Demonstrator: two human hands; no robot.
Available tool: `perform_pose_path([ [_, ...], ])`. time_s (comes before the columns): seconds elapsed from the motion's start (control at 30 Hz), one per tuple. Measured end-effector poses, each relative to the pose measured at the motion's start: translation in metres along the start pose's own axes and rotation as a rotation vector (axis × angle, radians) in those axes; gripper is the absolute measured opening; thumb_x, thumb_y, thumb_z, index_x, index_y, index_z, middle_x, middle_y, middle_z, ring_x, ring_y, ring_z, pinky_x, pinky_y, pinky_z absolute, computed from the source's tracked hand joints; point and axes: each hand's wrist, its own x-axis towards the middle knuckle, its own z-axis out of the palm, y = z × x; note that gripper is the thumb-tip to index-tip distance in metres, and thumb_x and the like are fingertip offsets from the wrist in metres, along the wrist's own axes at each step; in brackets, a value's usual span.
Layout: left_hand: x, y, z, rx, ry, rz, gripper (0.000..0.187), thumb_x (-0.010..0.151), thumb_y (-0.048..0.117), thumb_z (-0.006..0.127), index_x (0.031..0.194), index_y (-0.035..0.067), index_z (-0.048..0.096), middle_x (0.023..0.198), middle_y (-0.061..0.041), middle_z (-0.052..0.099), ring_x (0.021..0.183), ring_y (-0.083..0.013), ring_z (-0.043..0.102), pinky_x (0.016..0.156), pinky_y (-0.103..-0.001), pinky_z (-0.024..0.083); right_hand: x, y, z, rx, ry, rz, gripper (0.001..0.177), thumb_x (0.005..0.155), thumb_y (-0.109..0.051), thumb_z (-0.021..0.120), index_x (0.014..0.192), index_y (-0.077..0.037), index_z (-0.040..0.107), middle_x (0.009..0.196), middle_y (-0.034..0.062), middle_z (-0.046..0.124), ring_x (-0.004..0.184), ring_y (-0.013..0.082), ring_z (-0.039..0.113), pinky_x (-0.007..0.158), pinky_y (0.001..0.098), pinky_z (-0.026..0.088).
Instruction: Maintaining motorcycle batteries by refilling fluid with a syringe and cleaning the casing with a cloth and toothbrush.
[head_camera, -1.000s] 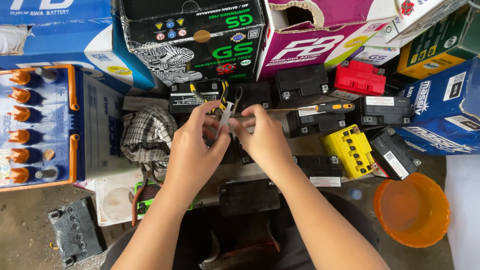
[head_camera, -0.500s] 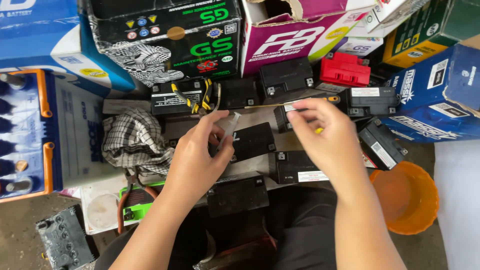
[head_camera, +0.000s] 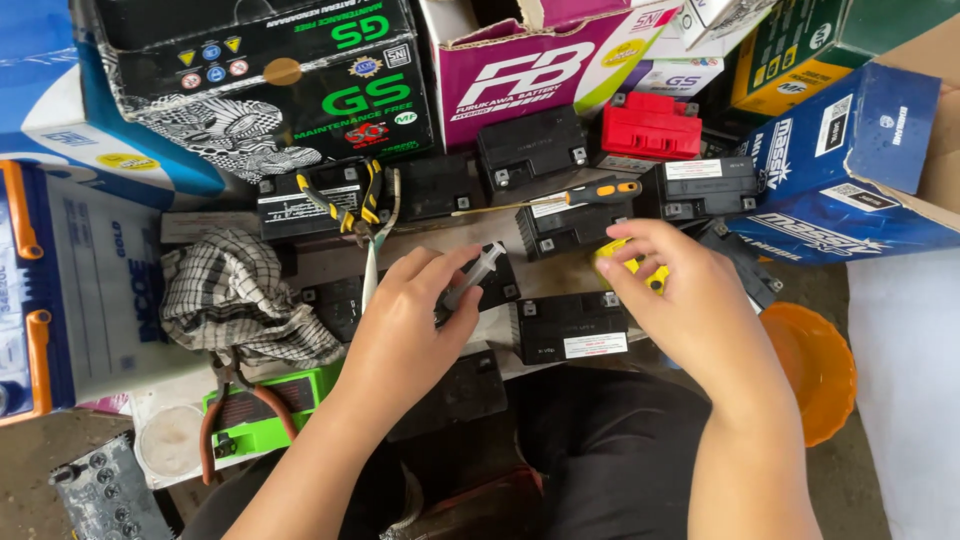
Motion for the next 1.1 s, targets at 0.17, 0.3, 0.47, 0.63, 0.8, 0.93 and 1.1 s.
perform_pose_path([
  [0.17, 0.001, -0.001, 0.001, -0.057, -0.035, 0.036, 0.033, 0.094, 0.011, 0.066, 0.126, 0.007, 0.07, 0.099, -0.005, 0.068, 0.091, -0.0225, 0.069, 0.083, -0.036, 0.054, -0.018, 0.033, 0.01, -0.286, -0.216, 0.037, 0.047, 0.093, -0.037, 0.063, 0.137, -0.022, 0.062, 0.137, 0.0019, 0.064, 0.126, 0.0233, 0.06, 0.101, 0.0432, 0.048],
  [0.3, 0.002, 0.002, 0.003, -0.05, -0.072, -0.004, 0.032, 0.094, 0.013, 0.066, 0.125, 0.01, 0.072, 0.101, -0.003, 0.067, 0.091, -0.0209, 0.07, 0.08, -0.035, 0.054, -0.038, 0.051, 0.022, -0.299, -0.19, -0.012, 0.053, 0.091, -0.037, 0.066, 0.14, -0.019, 0.058, 0.141, 0.0048, 0.059, 0.134, 0.0248, 0.052, 0.106, 0.045, 0.043],
  [0.47, 0.002, -0.001, 0.012, -0.025, -0.076, 0.027, 0.03, 0.093, 0.014, 0.067, 0.122, 0.01, 0.073, 0.101, -0.003, 0.067, 0.082, -0.0225, 0.067, 0.077, -0.035, 0.053, -0.048, 0.047, 0.03, -0.287, -0.148, 0.064, 0.062, 0.091, -0.041, 0.066, 0.147, -0.019, 0.051, 0.145, 0.0055, 0.053, 0.137, 0.0298, 0.049, 0.103, 0.0511, 0.045],
  [0.63, 0.005, -0.002, 0.011, -0.01, -0.101, -0.046, 0.032, 0.093, 0.017, 0.068, 0.124, 0.013, 0.073, 0.102, -0.001, 0.067, 0.079, -0.02, 0.067, 0.071, -0.035, 0.054, -0.039, 0.052, 0.053, -0.434, -0.122, -0.305, 0.08, 0.078, -0.033, 0.083, 0.148, -0.013, 0.05, 0.152, 0.0172, 0.044, 0.144, 0.0375, 0.038, 0.114, 0.0576, 0.034],
  [0.8, 0.008, -0.002, 0.009, 0.018, -0.03, 0.01, 0.027, 0.09, 0.012, 0.071, 0.116, 0.006, 0.074, 0.097, -0.01, 0.07, 0.091, -0.0287, 0.073, 0.074, -0.037, 0.063, -0.027, 0.052, 0.07, -0.611, -0.205, -0.463, 0.095, 0.07, -0.014, 0.087, 0.153, -0.014, 0.041, 0.141, 0.0192, 0.05, 0.141, 0.0416, 0.042, 0.117, 0.0559, 0.029],
  [0.93, 0.008, 0.0, 0.004, -0.003, -0.043, -0.009, 0.028, 0.091, 0.011, 0.07, 0.117, 0.004, 0.073, 0.098, -0.012, 0.07, 0.092, -0.0308, 0.073, 0.076, -0.039, 0.063, -0.019, 0.064, 0.075, -0.633, -0.237, -0.487, 0.089, 0.07, -0.019, 0.088, 0.148, -0.016, 0.045, 0.131, 0.0111, 0.057, 0.135, 0.0322, 0.05, 0.117, 0.0499, 0.031],
  [1.1, 0.009, -0.004, 0.004, 0.0, -0.055, -0.02, 0.029, 0.091, 0.012, 0.069, 0.119, 0.006, 0.073, 0.1, -0.011, 0.07, 0.095, -0.0308, 0.073, 0.076, -0.038, 0.063, -0.018, 0.068, 0.073, -0.628, -0.232, -0.47, 0.088, 0.069, -0.018, 0.089, 0.147, -0.021, 0.048, 0.13, 0.0086, 0.06, 0.133, 0.0306, 0.05, 0.12, 0.0575, 0.022],
])
